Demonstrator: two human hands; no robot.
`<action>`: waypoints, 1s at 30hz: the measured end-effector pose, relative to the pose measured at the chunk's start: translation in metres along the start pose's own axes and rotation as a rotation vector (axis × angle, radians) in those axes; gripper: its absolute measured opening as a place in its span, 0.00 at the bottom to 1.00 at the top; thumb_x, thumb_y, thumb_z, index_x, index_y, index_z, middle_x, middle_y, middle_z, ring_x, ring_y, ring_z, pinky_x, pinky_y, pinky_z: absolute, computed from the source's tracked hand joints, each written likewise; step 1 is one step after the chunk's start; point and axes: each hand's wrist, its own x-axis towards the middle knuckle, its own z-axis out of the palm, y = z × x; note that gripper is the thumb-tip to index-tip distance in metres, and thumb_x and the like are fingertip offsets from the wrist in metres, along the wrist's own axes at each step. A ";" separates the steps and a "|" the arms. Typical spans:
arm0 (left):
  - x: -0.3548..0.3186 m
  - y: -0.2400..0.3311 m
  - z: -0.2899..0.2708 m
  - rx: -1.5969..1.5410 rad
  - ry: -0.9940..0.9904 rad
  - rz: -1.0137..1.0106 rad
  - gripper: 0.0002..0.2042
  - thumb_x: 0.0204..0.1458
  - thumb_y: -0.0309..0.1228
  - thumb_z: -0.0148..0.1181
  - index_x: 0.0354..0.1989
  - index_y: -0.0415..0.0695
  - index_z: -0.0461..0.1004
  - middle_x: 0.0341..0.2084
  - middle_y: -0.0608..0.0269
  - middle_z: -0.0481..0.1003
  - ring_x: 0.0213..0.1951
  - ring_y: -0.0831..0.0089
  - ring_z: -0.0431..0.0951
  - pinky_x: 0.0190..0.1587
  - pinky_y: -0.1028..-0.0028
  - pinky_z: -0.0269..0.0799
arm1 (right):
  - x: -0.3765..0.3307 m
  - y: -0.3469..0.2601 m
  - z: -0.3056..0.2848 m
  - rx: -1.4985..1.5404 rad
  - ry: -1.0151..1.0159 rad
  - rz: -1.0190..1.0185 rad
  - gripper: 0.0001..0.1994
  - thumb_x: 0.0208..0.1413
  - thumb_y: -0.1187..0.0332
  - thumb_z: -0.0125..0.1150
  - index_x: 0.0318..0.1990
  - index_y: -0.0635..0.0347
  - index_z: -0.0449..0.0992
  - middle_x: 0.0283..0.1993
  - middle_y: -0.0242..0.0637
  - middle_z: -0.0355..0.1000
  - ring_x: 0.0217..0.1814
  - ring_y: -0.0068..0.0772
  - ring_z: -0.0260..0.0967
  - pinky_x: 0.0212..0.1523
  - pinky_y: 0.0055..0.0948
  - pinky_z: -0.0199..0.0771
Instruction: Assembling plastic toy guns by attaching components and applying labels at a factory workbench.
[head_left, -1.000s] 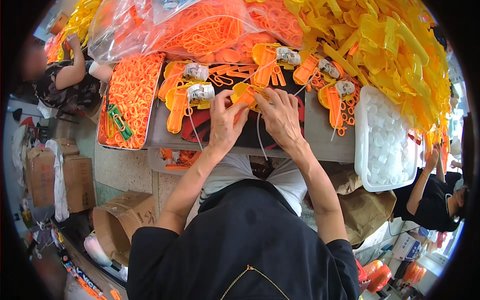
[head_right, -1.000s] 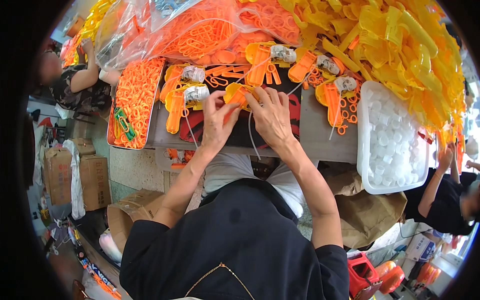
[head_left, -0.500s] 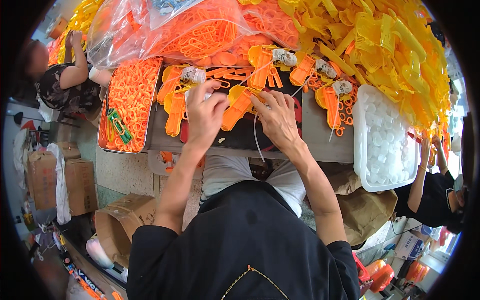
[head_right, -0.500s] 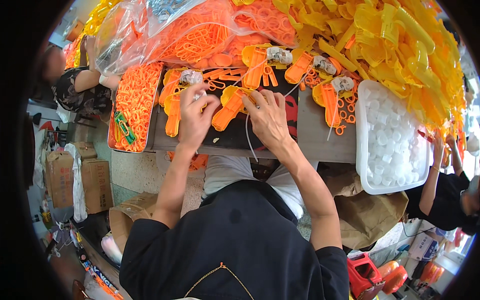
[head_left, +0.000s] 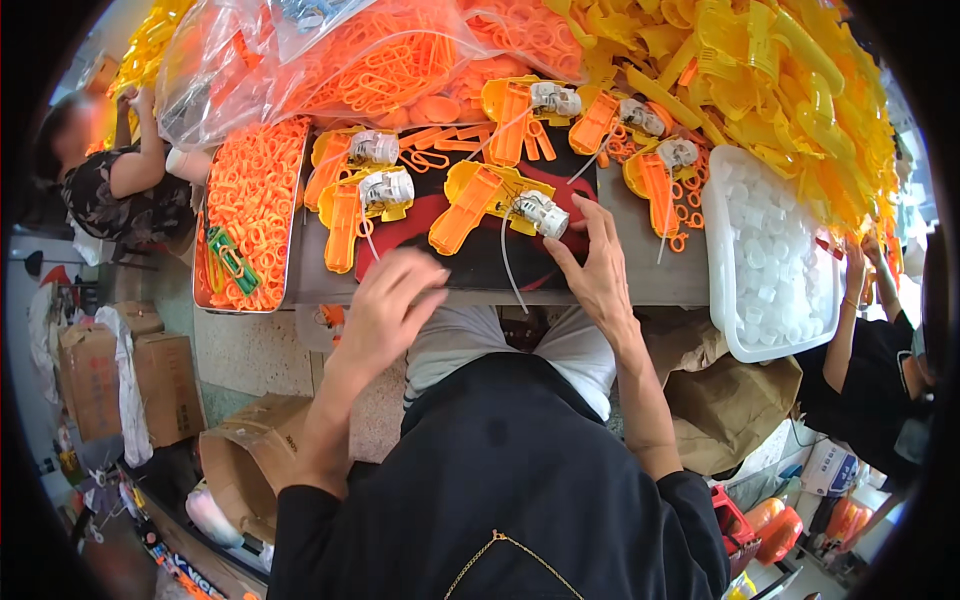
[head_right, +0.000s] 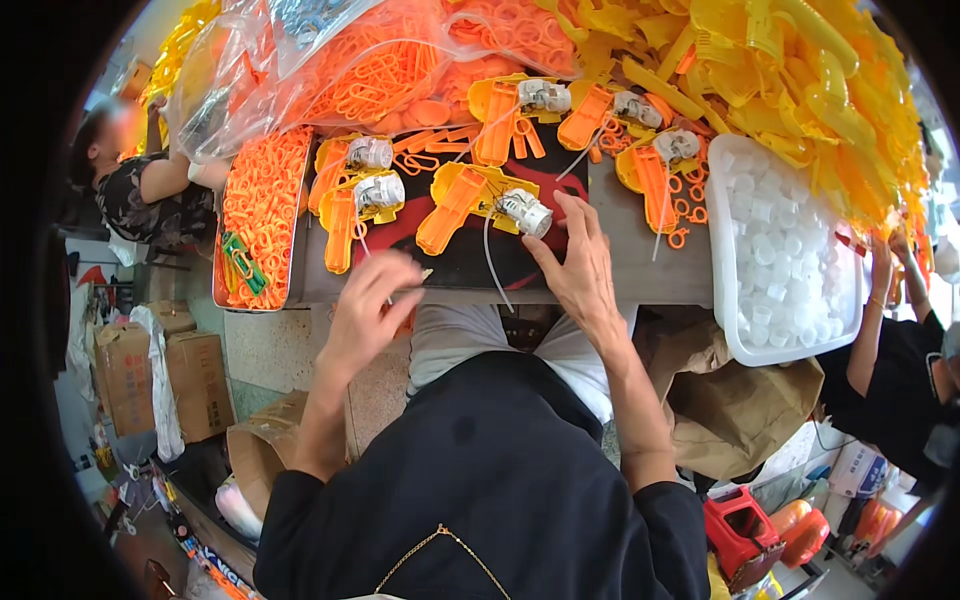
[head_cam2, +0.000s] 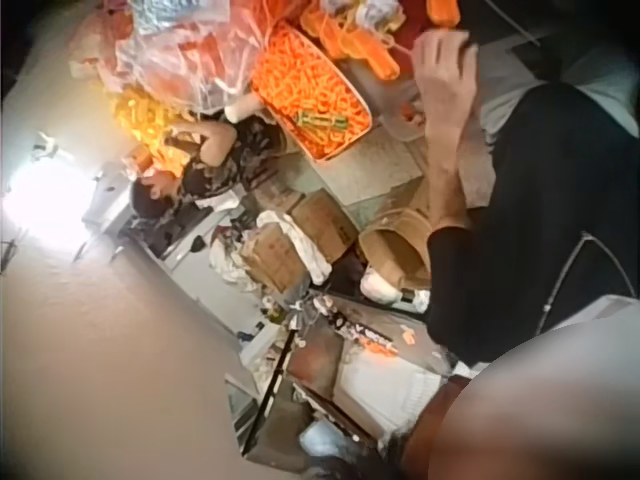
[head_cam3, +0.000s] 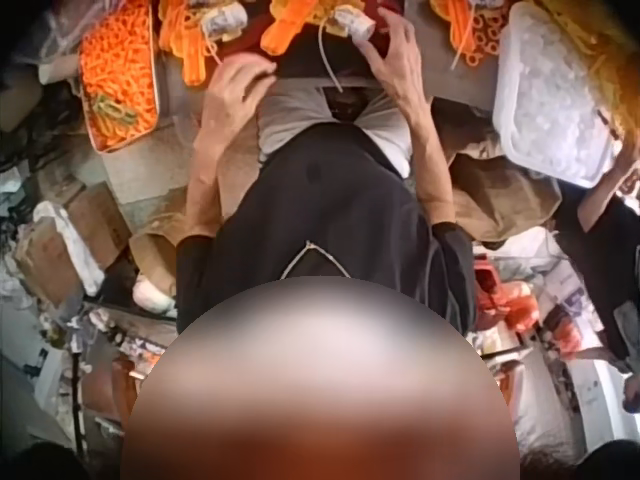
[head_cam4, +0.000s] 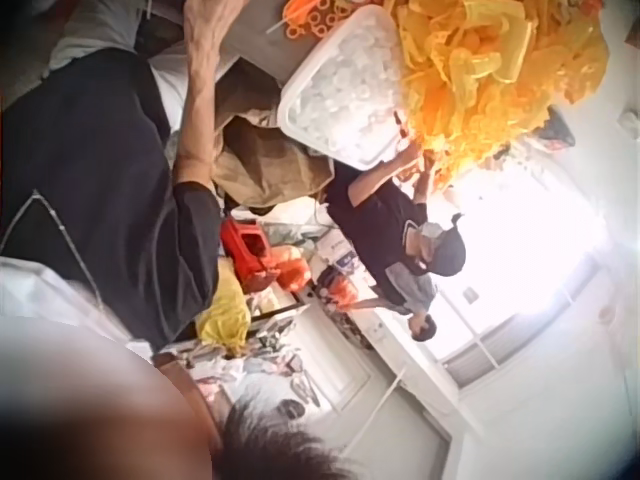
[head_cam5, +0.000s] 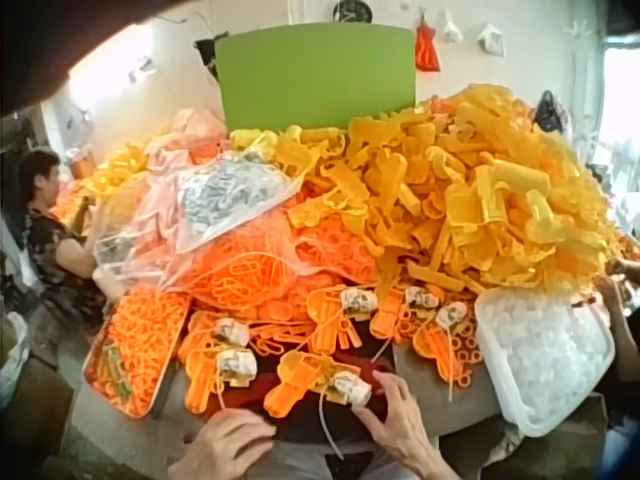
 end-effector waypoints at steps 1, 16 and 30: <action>0.028 -0.005 0.010 0.062 0.100 0.122 0.08 0.52 0.24 0.67 0.39 0.41 0.77 0.40 0.58 0.77 0.47 0.55 0.76 0.51 0.59 0.72 | 0.001 -0.004 0.000 0.030 -0.005 0.040 0.29 0.59 0.65 0.69 0.66 0.63 0.67 0.60 0.49 0.69 0.53 0.40 0.73 0.54 0.39 0.73; 0.106 -0.064 0.087 -0.086 0.072 0.210 0.07 0.56 0.20 0.60 0.42 0.39 0.79 0.52 0.58 0.75 0.55 0.57 0.73 0.61 0.63 0.67 | 0.004 -0.019 0.023 -0.070 0.176 -0.221 0.23 0.52 0.73 0.73 0.57 0.62 0.77 0.47 0.45 0.73 0.43 0.44 0.76 0.43 0.36 0.78; 0.102 -0.060 0.091 -0.056 0.221 0.200 0.07 0.50 0.24 0.64 0.37 0.36 0.82 0.56 0.53 0.72 0.54 0.53 0.75 0.58 0.60 0.71 | 0.019 -0.010 0.063 0.111 0.353 0.140 0.18 0.53 0.66 0.75 0.46 0.64 0.74 0.43 0.43 0.76 0.48 0.41 0.73 0.53 0.37 0.71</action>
